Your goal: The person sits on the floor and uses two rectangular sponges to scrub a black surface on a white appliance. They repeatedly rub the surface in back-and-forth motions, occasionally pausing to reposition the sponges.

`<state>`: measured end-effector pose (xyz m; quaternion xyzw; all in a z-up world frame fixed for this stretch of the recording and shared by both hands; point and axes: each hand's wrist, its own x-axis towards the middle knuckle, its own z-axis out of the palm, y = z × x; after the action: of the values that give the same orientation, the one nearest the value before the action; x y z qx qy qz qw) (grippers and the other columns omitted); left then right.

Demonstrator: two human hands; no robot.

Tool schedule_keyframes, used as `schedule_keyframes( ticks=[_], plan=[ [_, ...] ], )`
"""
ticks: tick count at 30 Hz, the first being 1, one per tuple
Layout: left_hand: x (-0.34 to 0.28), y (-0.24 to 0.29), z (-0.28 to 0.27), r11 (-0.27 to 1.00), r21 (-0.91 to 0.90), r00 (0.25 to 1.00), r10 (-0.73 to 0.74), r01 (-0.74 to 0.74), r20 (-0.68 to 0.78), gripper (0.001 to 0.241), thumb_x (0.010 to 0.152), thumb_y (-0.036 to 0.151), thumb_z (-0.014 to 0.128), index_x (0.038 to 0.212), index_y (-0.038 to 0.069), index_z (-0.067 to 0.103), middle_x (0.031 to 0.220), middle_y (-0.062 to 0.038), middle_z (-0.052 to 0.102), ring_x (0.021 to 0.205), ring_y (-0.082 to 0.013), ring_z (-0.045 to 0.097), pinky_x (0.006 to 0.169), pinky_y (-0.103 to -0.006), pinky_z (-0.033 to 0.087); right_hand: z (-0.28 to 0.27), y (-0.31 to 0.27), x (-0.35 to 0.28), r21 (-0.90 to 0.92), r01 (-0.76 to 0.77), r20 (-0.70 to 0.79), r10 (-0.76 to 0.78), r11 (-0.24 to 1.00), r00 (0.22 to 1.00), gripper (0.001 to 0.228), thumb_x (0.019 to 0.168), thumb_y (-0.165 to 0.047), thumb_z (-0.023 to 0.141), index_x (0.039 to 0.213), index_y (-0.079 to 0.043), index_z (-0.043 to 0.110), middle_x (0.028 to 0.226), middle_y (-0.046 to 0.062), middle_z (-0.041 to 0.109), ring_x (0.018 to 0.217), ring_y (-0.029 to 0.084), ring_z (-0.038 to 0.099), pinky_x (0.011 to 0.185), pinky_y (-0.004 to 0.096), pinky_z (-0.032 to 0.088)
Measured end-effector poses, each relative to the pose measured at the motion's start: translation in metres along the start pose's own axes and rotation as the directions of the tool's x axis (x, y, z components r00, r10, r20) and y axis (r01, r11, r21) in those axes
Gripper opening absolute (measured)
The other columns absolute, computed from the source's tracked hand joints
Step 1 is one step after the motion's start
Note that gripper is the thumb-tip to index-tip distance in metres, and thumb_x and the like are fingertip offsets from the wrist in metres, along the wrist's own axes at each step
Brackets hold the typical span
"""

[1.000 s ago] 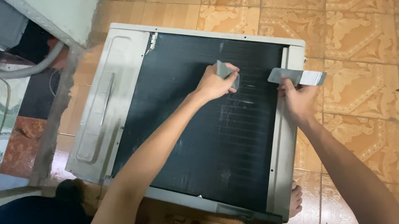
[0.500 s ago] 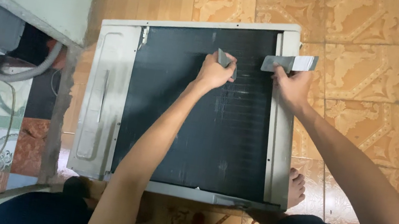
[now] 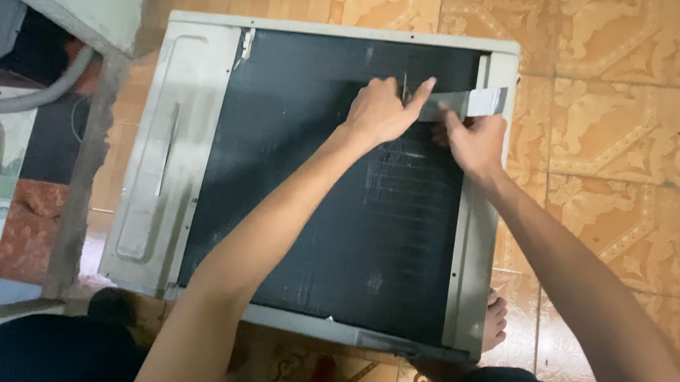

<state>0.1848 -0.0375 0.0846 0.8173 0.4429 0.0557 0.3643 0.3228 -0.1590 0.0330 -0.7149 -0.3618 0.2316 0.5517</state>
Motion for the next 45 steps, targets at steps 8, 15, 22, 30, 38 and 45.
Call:
schedule_keyframes(
  ticks=[8, 15, 22, 30, 38, 45],
  plan=[
    [0.01, -0.021, 0.022, 0.993, -0.108, 0.99, 0.037, -0.051, -0.133, 0.057, 0.106, 0.033, 0.033, 0.063, 0.011, 0.063, 0.05, -0.012, 0.063, 0.04, -0.023, 0.062, 0.035, -0.0284, 0.043, 0.004, -0.015, -0.004, -0.174, 0.008, 0.113, 0.012, 0.985, 0.994, 0.018, 0.09, -0.012, 0.071, 0.089, 0.006, 0.075, 0.064, 0.016, 0.067, 0.057, 0.022, 0.066, 0.048, 0.037, 0.048],
    [0.017, -0.023, 0.03, 0.991, -0.115, 0.987, 0.049, -0.067, -0.151, 0.058, 0.105, 0.029, 0.031, 0.057, 0.01, 0.058, 0.045, -0.011, 0.058, 0.033, -0.0186, 0.055, 0.031, -0.0253, 0.037, 0.014, 0.011, 0.009, -0.294, -0.014, 0.064, 0.034, 0.956, 0.997, 0.046, 0.09, -0.029, 0.077, 0.055, -0.003, 0.064, 0.044, 0.015, 0.052, 0.037, 0.028, 0.052, 0.044, 0.041, 0.038],
    [0.01, -0.02, 0.026, 0.992, -0.122, 0.993, -0.008, -0.007, -0.121, 0.056, 0.105, 0.03, 0.034, 0.061, 0.009, 0.063, 0.05, -0.012, 0.06, 0.038, -0.0213, 0.06, 0.034, -0.0293, 0.04, 0.014, 0.021, 0.013, -0.308, 0.011, 0.082, 0.015, 0.951, 0.997, 0.05, 0.092, -0.028, 0.075, 0.049, -0.006, 0.06, 0.036, 0.011, 0.039, 0.032, 0.023, 0.04, 0.041, 0.036, 0.033],
    [0.02, -0.029, 0.035, 0.996, -0.086, 0.989, -0.041, 0.029, -0.139, 0.055, 0.104, 0.036, 0.035, 0.067, 0.007, 0.064, 0.052, -0.013, 0.06, 0.04, -0.0242, 0.063, 0.033, -0.0313, 0.04, 0.015, 0.023, 0.011, -0.317, 0.013, 0.063, 0.007, 0.948, 0.998, 0.046, 0.09, -0.024, 0.076, 0.051, -0.005, 0.061, 0.039, 0.012, 0.046, 0.034, 0.021, 0.046, 0.04, 0.033, 0.033],
    [0.024, -0.028, 0.035, 0.994, -0.111, 0.99, -0.009, -0.007, -0.142, 0.056, 0.105, 0.032, 0.033, 0.063, 0.009, 0.062, 0.05, -0.009, 0.059, 0.036, -0.0199, 0.059, 0.031, -0.0254, 0.04, 0.02, 0.023, 0.018, -0.575, 0.076, 0.09, -0.029, 0.815, 0.996, 0.048, 0.088, -0.037, 0.078, 0.059, 0.0, 0.07, 0.058, 0.029, 0.062, 0.061, 0.052, 0.068, 0.049, 0.056, 0.049],
    [0.013, -0.019, 0.031, 0.995, -0.048, 0.99, -0.097, 0.093, -0.106, 0.054, 0.103, 0.04, 0.041, 0.09, -0.001, 0.074, 0.082, -0.025, 0.074, 0.08, -0.0408, 0.078, 0.056, -0.0458, 0.06, 0.028, -0.005, 0.036, -0.659, 0.073, 0.207, 0.087, 0.748, 0.975, 0.048, 0.083, -0.043, 0.078, 0.077, 0.005, 0.076, 0.075, 0.032, 0.071, 0.079, 0.052, 0.073, 0.063, 0.059, 0.059]
  ],
)
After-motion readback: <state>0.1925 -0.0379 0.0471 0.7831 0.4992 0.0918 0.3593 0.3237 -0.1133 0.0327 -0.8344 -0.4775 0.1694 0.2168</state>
